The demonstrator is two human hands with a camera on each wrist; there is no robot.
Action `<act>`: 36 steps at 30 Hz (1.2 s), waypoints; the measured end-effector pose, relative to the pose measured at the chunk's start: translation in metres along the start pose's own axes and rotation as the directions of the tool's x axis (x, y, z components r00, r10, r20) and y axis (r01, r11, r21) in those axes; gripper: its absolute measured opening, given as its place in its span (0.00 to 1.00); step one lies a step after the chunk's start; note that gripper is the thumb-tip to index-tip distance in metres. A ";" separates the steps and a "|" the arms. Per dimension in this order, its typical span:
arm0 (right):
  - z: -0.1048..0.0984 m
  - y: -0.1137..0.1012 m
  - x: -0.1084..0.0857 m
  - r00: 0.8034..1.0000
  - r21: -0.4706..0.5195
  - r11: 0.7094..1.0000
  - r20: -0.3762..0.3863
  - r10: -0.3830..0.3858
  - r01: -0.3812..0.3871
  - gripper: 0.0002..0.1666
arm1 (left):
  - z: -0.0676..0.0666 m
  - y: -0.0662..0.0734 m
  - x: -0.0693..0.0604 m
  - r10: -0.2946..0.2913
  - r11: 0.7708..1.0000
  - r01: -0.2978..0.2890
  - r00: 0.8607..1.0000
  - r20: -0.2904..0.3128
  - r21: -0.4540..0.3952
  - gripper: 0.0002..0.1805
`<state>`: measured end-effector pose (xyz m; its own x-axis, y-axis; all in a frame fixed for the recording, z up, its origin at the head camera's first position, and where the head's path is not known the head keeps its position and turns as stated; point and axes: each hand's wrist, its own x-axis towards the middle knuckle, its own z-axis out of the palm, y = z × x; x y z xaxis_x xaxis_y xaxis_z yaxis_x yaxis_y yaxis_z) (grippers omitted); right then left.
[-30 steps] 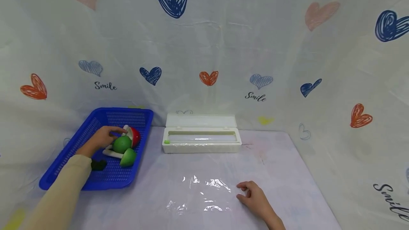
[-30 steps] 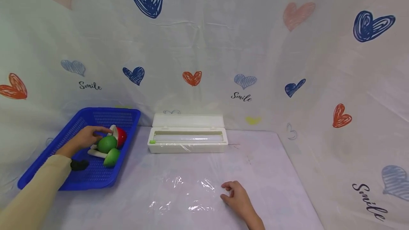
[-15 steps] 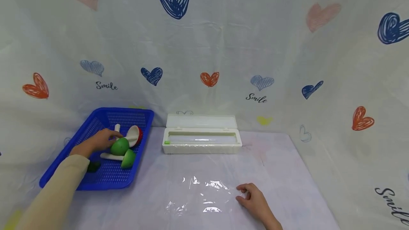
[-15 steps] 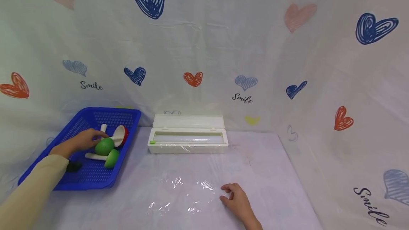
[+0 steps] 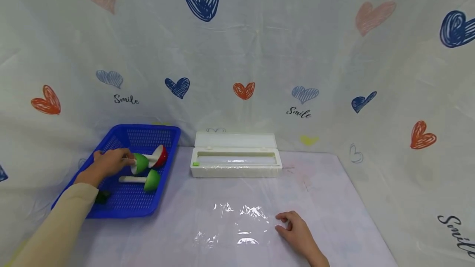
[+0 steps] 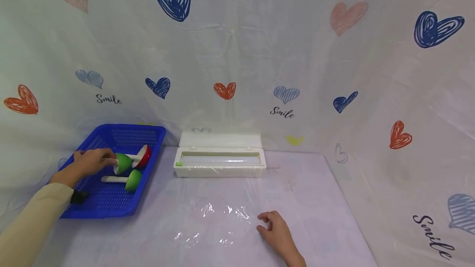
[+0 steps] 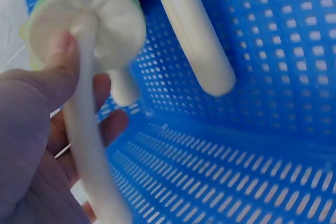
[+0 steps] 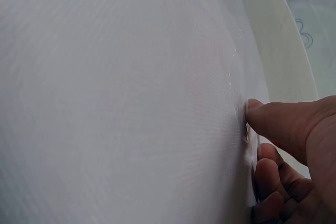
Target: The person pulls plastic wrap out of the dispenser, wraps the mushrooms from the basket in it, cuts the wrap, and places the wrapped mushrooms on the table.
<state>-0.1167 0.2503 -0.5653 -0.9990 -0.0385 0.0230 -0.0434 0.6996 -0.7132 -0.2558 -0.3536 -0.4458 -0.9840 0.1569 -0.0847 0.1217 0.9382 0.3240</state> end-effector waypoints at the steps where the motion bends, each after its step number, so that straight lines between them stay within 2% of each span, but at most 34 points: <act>1: 0.000 -0.001 0.001 1.000 0.001 1.000 -0.004 -0.006 0.006 0.14 | -0.001 0.000 0.000 0.008 1.000 -0.008 1.000 -0.016 -0.018 0.16; 6: 0.001 -0.002 0.004 1.000 0.001 1.000 -0.004 -0.029 0.029 0.15 | -0.006 0.000 -0.003 0.049 0.993 -0.061 0.993 -0.111 -0.106 0.17; 10: 0.000 -0.003 0.003 1.000 -0.014 1.000 0.014 -0.021 0.021 0.14 | -0.012 0.010 -0.012 0.030 0.982 -0.067 0.979 -0.202 -0.177 0.20; 12: 0.000 -0.002 0.002 1.000 -0.019 1.000 0.009 -0.018 0.018 0.14 | -0.015 0.019 -0.017 0.012 0.972 -0.078 0.958 -0.287 -0.221 0.21; 13: -0.001 -0.002 0.002 1.000 -0.020 1.000 0.005 -0.019 0.019 0.14 | -0.016 0.025 -0.020 0.001 0.965 -0.088 0.943 -0.334 -0.245 0.22; 16: -0.001 0.000 0.002 0.999 -0.028 0.999 -0.010 -0.033 0.033 0.14 | -0.018 0.046 -0.025 -0.024 0.946 -0.132 0.881 -0.472 -0.295 0.22; 18: -0.001 0.001 0.002 0.999 -0.027 0.999 -0.008 -0.032 0.031 0.14 | -0.019 0.061 -0.028 -0.046 0.937 -0.147 0.846 -0.531 -0.317 0.22; 19: -0.001 0.001 0.002 1.000 -0.024 0.999 -0.004 -0.030 0.030 0.14 | -0.020 0.068 -0.029 -0.059 0.931 -0.152 0.834 -0.548 -0.331 0.22; 22: -0.001 0.001 0.001 1.000 -0.018 1.000 0.000 -0.026 0.026 0.14 | -0.019 0.087 -0.031 -0.093 0.909 -0.165 0.815 -0.572 -0.383 0.22; 25: -0.003 0.000 0.002 0.999 -0.007 0.999 -0.020 -0.034 0.034 0.14 | -0.018 0.107 -0.034 -0.118 0.870 -0.195 0.809 -0.576 -0.452 0.23; 29: -0.003 -0.002 0.003 0.999 0.010 0.999 -0.010 -0.035 0.035 0.14 | -0.011 0.132 -0.040 -0.119 0.828 -0.248 0.799 -0.590 -0.503 0.20; 33: -0.001 -0.001 0.000 1.000 0.012 1.000 0.004 -0.008 0.008 0.14 | 0.002 0.154 -0.045 -0.096 0.788 -0.296 0.807 -0.582 -0.540 0.17; 36: 0.001 0.001 -0.002 1.000 0.010 1.000 -0.010 -0.004 0.004 0.14 | 0.015 0.169 -0.043 -0.072 0.774 -0.318 0.815 -0.575 -0.548 0.16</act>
<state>-0.1146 0.2502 -0.5669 -0.9989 -0.0343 0.0332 -0.0477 0.6926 -0.7197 -0.1907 -0.1975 -0.4016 -0.8856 -0.1174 0.4494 0.3357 0.5069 0.7939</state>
